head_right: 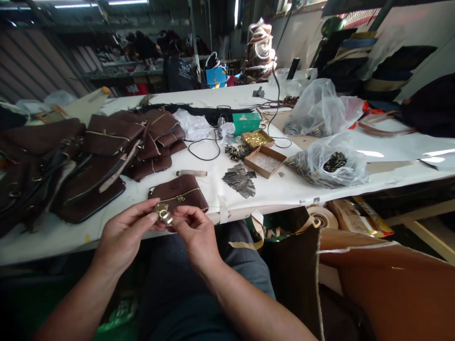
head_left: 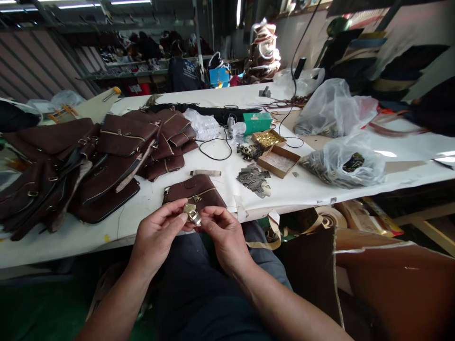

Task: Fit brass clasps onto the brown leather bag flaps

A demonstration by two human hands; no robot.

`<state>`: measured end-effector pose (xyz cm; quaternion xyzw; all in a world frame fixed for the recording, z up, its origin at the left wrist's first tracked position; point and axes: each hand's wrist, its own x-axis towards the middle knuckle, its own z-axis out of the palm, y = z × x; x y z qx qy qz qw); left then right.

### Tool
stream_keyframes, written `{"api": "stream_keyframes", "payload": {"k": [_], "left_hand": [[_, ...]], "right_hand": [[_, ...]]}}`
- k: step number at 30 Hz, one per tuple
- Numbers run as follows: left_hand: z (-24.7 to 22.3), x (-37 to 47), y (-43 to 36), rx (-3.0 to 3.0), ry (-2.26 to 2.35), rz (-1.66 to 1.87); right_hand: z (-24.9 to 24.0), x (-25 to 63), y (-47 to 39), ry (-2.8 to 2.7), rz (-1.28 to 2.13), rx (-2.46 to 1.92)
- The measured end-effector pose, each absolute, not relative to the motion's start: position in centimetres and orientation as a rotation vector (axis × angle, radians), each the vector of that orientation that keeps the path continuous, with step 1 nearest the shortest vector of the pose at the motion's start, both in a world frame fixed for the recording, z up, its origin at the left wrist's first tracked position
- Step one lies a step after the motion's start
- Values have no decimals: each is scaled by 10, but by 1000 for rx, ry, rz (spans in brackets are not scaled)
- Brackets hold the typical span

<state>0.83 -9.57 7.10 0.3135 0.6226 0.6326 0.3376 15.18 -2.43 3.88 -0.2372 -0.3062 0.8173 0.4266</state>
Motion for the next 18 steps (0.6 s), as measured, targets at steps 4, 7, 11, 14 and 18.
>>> {"api": "stream_keyframes", "payload": {"k": [4,7,11,14,18], "left_hand": [[74,3,-94,846,1605,1567],[74,1,-91,867,1601,1542],[74,0,-88,893,1598,1505],[75,2,-86,903,1604,1484],[80,5,-84,930,1660,1442]], "right_hand": [[37,153,-23,-840,2062,-578],[36,155,-22,-850,2052,-573],[33,156,-20,-850,2050,-530],[31,157,-20,-892,2020,-520],[31,162,-20,-1155,1819,-551]]}}
